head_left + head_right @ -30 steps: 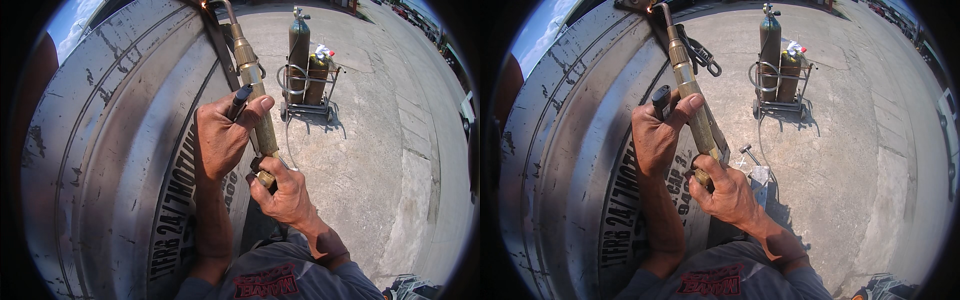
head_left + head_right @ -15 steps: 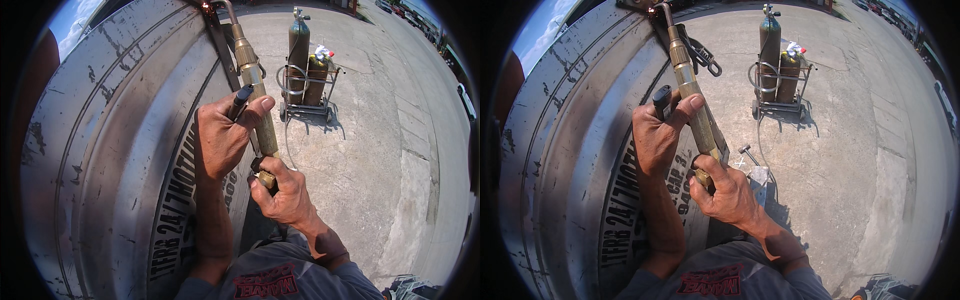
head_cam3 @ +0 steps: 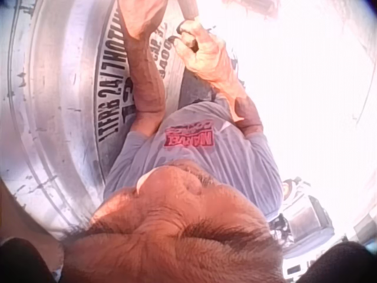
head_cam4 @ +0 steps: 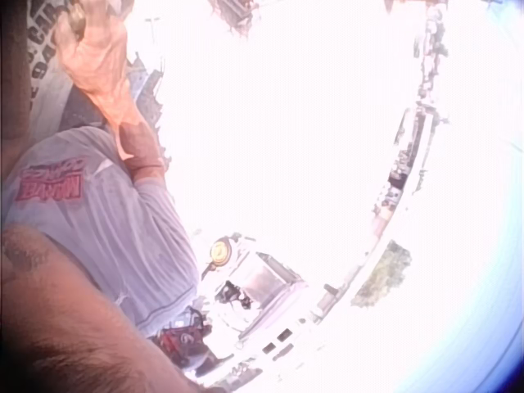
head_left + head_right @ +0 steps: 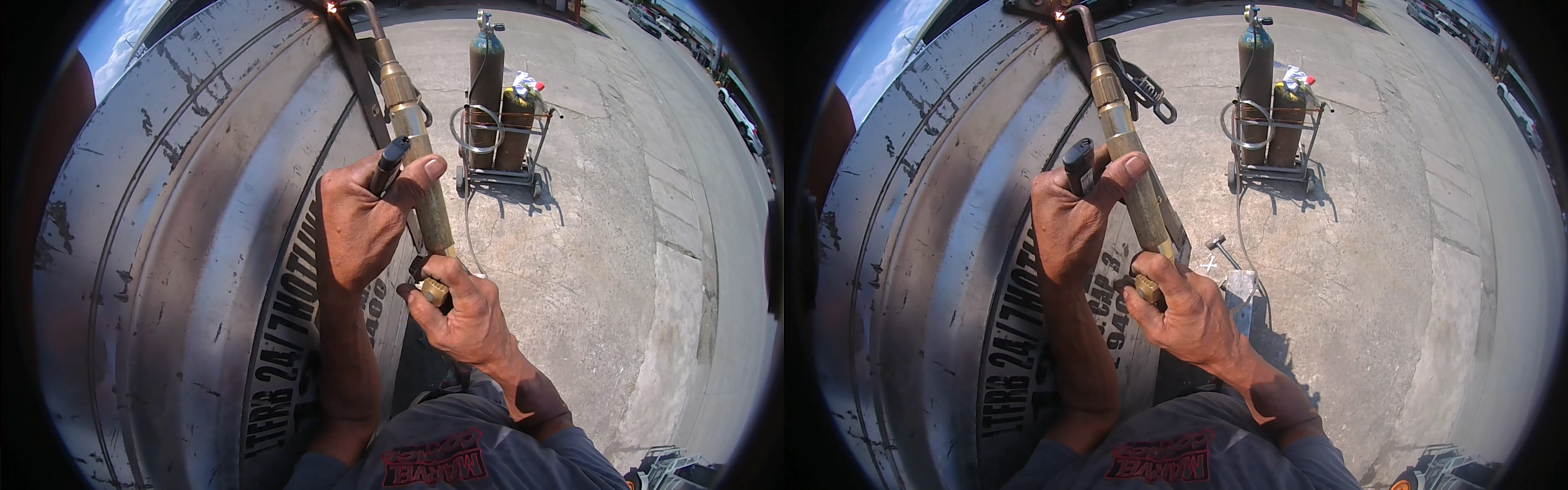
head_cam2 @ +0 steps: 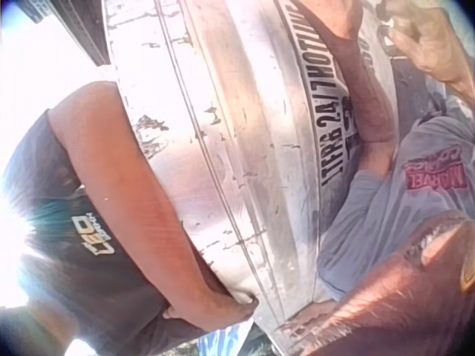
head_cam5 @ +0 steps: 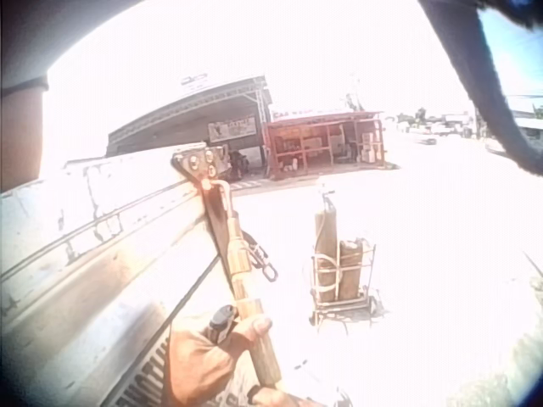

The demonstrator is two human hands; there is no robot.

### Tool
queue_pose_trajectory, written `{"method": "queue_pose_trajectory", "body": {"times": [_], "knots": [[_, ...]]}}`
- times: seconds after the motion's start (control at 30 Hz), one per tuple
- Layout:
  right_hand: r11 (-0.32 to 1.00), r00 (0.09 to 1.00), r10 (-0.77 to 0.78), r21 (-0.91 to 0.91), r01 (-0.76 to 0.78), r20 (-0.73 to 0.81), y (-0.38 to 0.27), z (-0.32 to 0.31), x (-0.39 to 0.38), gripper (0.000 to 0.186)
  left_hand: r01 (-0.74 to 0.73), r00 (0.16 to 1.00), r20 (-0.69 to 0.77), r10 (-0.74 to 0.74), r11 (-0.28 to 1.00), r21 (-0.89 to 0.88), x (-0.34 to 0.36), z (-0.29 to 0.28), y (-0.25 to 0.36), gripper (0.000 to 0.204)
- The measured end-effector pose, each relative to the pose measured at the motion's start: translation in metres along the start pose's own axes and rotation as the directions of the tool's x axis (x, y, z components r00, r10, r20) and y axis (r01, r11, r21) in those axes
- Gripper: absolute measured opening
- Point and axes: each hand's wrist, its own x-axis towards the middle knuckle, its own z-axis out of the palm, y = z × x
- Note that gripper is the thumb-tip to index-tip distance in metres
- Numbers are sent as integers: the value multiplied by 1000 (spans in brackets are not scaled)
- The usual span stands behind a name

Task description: The person uses a welding torch to heat and fuse a seam on the side of a large metal truck body. The person holds the torch steadily against the metal surface, producing sparks as the weld progresses along the seam.

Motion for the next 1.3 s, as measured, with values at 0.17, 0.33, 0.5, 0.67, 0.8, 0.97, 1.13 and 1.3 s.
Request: {"method": "queue_pose_trajectory", "body": {"times": [0.17, 0.33, 0.5, 0.67, 0.8, 0.97, 1.13, 1.3], "knots": [[1000, 1000, -15, -13, 15, -5, 1, 1, 0, 39, -6, 1000, 16, 6, 1000, 22, 1, -2, -1, 31], [999, 1000, -17, -31, 17, -2, 1, -1, -1, 39, 17, 999, 30, -18, 999, 38, 1, -4, -1, 31], [1000, 1000, -6, -20, 7, 6, 2, 0, -2, 38, 37, 999, 27, -38, 999, 10, 0, -4, 0, 32], [1000, 999, -8, 18, 9, -41, 2, 2, -2, 32, 17, 999, 28, -17, 1000, 3, 0, -2, 0, 31], [1000, 998, -30, -2, 30, -46, 5, 3, -4, 33, -9, 1000, 26, 9, 1000, 21, -1, -2, 1, 31], [999, 998, -35, 17, 36, -46, 5, 4, -4, 32, -19, 999, 28, 18, 999, 34, -1, -3, -1, 31], [1000, 999, -12, 2, 12, -34, 2, 3, -3, 31, 3, 1000, 28, -4, 1000, 26, -1, -4, -1, 32], [1000, 1000, -5, 0, 5, -29, 2, 2, -4, 31, 1, 1000, 25, -1, 1000, 12, -1, -3, -1, 32]]}}
